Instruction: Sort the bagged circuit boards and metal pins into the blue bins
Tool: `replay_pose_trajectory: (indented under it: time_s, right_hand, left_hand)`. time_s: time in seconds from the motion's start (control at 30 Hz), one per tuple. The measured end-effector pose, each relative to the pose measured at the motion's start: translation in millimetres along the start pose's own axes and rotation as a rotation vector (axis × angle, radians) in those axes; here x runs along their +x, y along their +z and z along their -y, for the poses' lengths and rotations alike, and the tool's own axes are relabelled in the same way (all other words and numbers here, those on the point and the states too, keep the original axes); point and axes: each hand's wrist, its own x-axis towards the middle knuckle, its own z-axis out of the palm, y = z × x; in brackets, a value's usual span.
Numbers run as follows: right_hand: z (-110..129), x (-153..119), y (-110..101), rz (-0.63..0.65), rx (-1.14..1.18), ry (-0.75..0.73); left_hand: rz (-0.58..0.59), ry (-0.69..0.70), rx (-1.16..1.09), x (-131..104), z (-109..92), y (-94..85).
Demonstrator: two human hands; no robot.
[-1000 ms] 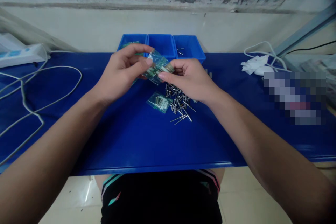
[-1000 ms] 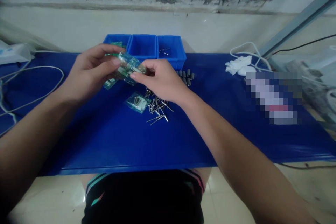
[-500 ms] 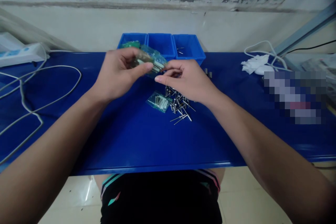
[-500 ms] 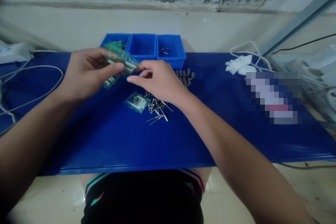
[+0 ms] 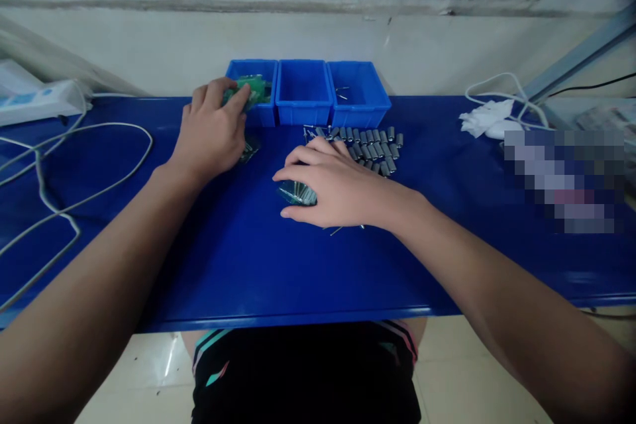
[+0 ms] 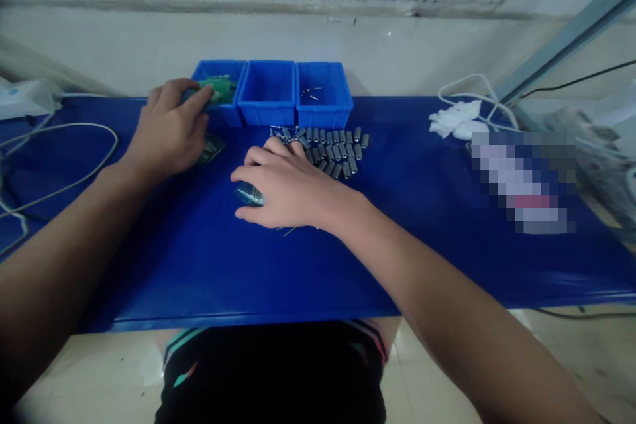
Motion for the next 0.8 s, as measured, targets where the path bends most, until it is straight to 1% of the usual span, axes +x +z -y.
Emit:
replay_pose_trajectory:
  time_s: [0.13,0.27,0.4,0.5,0.57,0.7,0.8]
  right_hand:
    - [-1.0,-1.2,-1.4,0.024,0.003,-0.004]
    - [-1.8,-1.4,-1.8,0.027,0.011,0.001]
    - [-2.8,-1.8,-2.9,0.028,0.01,0.004]
    - [-3.7,-2.5,-3.8,0.028,0.017,-0.004]
    - [-4.0,-2.8,-3.7,0.017,0.017,-0.008]
    - [-3.0,-1.5,-2.7,-0.014,0.021,-0.011]
    - [-1.0,0.5,-3.1,-0.046,0.043,-0.016]
  left_hand:
    - [-0.071,-0.025,0.01,0.6,0.1,-0.7]
    - [-0.048,-0.062,0.002,1.4,0.8,0.5]
    - [-0.036,-0.041,-0.052,0.9,-2.3,4.6]
    - [-0.075,-0.046,-0.021,-0.1,-5.6,4.3]
    - [-0.092,-0.058,0.002,-0.9,-7.1,2.8]
    - [-0.047,-0.062,0.012,-2.9,-7.3,1.2]
    - [-0.046,-0.047,-0.01,-3.8,-4.9,2.3]
